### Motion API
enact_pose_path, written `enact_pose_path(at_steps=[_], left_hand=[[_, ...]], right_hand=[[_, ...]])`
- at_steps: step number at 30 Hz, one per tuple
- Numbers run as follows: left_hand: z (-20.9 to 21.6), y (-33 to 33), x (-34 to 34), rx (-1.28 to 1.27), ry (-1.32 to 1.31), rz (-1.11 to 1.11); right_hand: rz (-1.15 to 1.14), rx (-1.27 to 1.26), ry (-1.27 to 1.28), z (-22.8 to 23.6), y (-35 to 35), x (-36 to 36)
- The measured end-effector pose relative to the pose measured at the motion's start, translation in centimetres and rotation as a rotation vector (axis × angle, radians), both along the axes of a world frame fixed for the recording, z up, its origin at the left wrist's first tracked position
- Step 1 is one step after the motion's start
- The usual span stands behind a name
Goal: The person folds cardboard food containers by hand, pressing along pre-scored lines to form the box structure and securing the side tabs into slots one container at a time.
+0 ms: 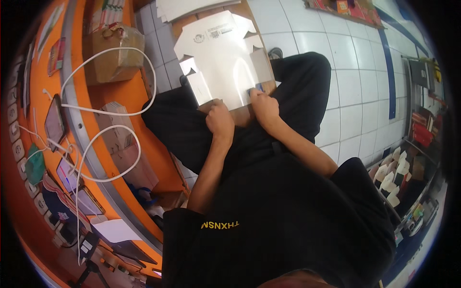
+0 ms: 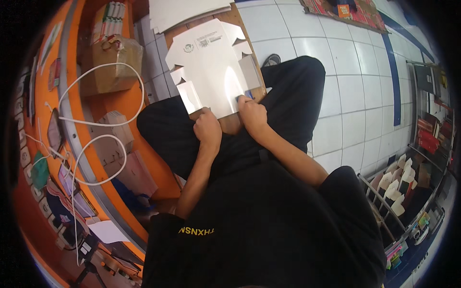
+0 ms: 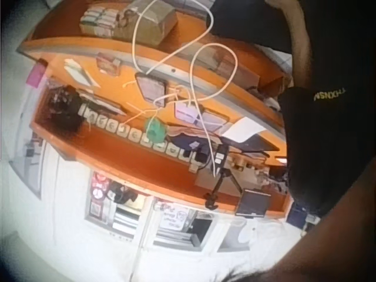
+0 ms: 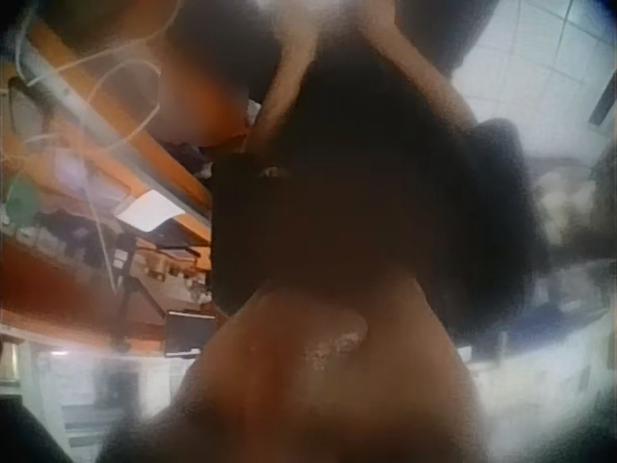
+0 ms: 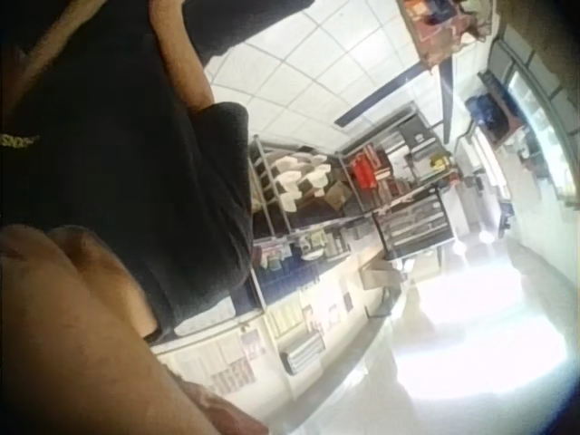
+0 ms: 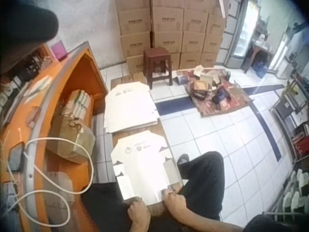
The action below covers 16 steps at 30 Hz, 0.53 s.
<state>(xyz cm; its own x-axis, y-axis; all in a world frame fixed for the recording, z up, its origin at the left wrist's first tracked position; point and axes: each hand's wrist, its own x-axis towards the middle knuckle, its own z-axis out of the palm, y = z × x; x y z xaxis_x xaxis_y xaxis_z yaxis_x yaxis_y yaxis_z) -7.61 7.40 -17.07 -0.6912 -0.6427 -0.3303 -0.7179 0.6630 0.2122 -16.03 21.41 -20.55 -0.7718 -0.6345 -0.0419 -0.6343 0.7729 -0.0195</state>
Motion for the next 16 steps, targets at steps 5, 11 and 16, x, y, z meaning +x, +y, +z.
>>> enact_pose_path(at_steps=[5,11,16], left_hand=[[2.1,-3.9,2.1,0.274,0.242,0.14],[4.0,-5.6,3.3,0.864,0.404,0.431],[7.5,-2.3,2.7,-0.312,0.441,-0.034]], right_hand=[[-0.236,-0.174,-0.174,8.7,0.5,-1.5],[0.311,-0.146,0.05,5.1,0.6,-1.9],[0.446,0.085,-0.261,2.8,0.5,-2.4]])
